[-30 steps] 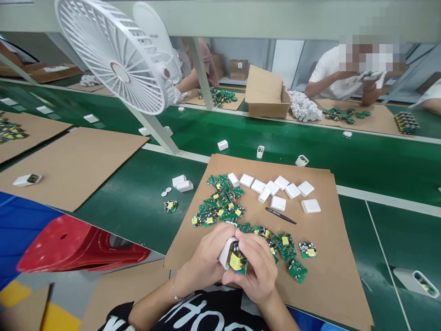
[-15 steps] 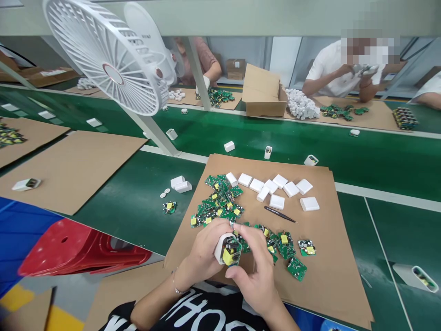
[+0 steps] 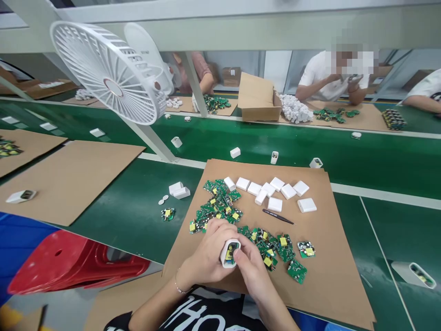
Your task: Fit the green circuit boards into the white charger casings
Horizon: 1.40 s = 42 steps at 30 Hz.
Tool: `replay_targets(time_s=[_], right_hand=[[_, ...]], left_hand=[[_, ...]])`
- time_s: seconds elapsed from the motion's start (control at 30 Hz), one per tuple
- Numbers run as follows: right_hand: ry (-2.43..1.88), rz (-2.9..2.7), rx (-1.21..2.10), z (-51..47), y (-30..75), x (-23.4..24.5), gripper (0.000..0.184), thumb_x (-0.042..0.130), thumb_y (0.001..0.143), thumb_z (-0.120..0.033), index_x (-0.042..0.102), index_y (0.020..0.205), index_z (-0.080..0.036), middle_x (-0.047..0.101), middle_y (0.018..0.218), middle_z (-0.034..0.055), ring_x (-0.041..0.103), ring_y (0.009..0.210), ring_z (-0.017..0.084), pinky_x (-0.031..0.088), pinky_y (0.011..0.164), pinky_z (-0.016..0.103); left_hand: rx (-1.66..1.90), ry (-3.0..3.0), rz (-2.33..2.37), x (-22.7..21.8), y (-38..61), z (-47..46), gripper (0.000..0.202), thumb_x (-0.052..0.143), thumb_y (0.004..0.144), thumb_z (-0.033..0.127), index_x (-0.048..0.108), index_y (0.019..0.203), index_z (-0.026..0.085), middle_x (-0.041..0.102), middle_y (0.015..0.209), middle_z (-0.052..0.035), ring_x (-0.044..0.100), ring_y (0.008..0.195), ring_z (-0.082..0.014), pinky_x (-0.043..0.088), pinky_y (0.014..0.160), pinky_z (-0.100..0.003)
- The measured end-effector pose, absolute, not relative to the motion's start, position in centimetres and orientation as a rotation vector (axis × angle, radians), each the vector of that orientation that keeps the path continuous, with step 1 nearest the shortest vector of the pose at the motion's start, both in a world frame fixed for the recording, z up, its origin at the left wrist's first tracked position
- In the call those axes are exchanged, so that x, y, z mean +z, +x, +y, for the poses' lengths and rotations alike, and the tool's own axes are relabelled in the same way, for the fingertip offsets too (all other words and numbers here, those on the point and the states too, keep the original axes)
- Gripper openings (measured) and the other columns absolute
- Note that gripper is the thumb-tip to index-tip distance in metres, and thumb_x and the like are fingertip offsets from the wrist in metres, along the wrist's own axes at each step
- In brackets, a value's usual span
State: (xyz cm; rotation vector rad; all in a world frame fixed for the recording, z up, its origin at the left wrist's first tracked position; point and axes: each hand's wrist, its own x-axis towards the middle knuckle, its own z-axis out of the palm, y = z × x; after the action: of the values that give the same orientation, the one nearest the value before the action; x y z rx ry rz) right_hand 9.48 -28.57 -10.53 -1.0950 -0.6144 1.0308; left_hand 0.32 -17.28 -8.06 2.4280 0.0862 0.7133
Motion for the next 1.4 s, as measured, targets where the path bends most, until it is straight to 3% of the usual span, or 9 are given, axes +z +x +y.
replay_targets(time_s=[0.17,0.33,0.43,0.6,0.77,0.9,1.07,1.23,1.4], right_hand=[[-1.194,-0.484,0.879,-28.4,9.7,-10.3,0.041,0.068,0.076,-0.060,0.073,0.097,-0.025,0.075,0.091,0.0064,0.070,0.082,0.023,0.057,0.069,0.033],[-1.407,-1.074,1.123,-24.9,14.9,-7.6,0.056,0.046,0.087,-0.067,0.073,0.097,-0.019,0.075,0.086,0.0057,0.070,0.078,0.020,0.058,0.072,0.034],[-1.611,-1.382,1.143,-19.7,21.4,-6.3,0.054,0.053,0.083,-0.066,0.074,0.096,-0.018,0.075,0.082,0.0056,0.071,0.071,0.020,0.058,0.067,0.033],[-1.998,-1.342,0.668,-9.1,29.5,-7.5,0.034,0.054,0.094,-0.041,0.064,0.116,-0.017,0.066,0.118,0.0108,0.063,0.108,0.025,0.047,0.097,0.046],[-2.209,-1.364,0.413,-4.1,31.1,-10.9,0.030,0.058,0.094,-0.031,0.058,0.121,-0.017,0.056,0.130,0.0097,0.058,0.114,0.023,0.048,0.097,0.046],[-2.285,-1.341,0.287,-4.9,32.1,-11.6,0.027,0.059,0.093,-0.030,0.059,0.117,-0.016,0.059,0.123,0.0086,0.060,0.106,0.021,0.052,0.090,0.042],[-2.243,-1.276,0.092,-10.9,32.9,-9.6,0.029,0.053,0.092,-0.024,0.058,0.120,-0.018,0.058,0.118,0.0095,0.061,0.099,0.022,0.049,0.089,0.038],[-2.188,-1.197,0.002,-18.6,30.5,-8.1,0.043,0.056,0.084,-0.036,0.055,0.123,-0.017,0.065,0.099,0.0109,0.061,0.089,0.028,0.048,0.077,0.038],[-2.101,-1.253,0.088,-20.5,26.6,-7.8,0.022,0.058,0.082,-0.035,0.060,0.097,-0.019,0.066,0.079,0.0056,0.061,0.070,0.022,0.045,0.064,0.031]], left_hand=[[0.685,2.591,-0.087,-8.0,-0.4,-15.8,0.039,0.051,0.079,0.010,0.060,0.112,0.028,0.068,0.114,-0.0088,0.060,0.099,-0.0249,0.042,0.082,-0.038],[0.744,2.436,0.080,-7.5,0.0,-13.2,0.028,0.063,0.082,0.019,0.068,0.108,0.027,0.069,0.115,-0.0106,0.064,0.100,-0.0255,0.049,0.084,-0.040],[0.819,1.950,0.378,-7.0,1.2,-11.1,0.029,0.072,0.078,0.027,0.071,0.106,0.025,0.070,0.113,-0.0097,0.064,0.102,-0.0253,0.052,0.084,-0.037],[0.640,0.763,0.542,-5.6,3.8,-7.3,0.040,0.074,0.078,0.042,0.066,0.107,0.016,0.073,0.098,-0.0095,0.071,0.088,-0.0212,0.055,0.060,-0.020],[0.516,0.457,0.536,-4.8,5.0,-5.4,0.031,0.064,0.088,0.039,0.064,0.102,0.012,0.073,0.094,-0.0103,0.072,0.089,-0.0183,0.057,0.061,-0.014],[0.629,0.864,0.719,-6.0,7.1,-3.2,0.031,0.056,0.092,0.039,0.062,0.106,0.012,0.072,0.096,-0.0100,0.072,0.087,-0.0185,0.060,0.070,-0.023],[0.672,1.255,0.840,-8.6,13.7,2.8,0.033,0.055,0.092,0.023,0.055,0.123,0.013,0.068,0.110,-0.0115,0.068,0.099,-0.0201,0.056,0.090,-0.036],[0.628,1.705,0.896,-10.4,18.9,6.4,0.033,0.062,0.090,0.027,0.058,0.120,0.015,0.056,0.131,-0.0108,0.056,0.118,-0.0267,0.046,0.100,-0.052],[0.575,2.061,0.720,-9.0,17.8,4.4,0.054,0.064,0.085,0.021,0.047,0.136,0.013,0.041,0.148,-0.0173,0.026,0.143,-0.0340,0.022,0.116,-0.054]])
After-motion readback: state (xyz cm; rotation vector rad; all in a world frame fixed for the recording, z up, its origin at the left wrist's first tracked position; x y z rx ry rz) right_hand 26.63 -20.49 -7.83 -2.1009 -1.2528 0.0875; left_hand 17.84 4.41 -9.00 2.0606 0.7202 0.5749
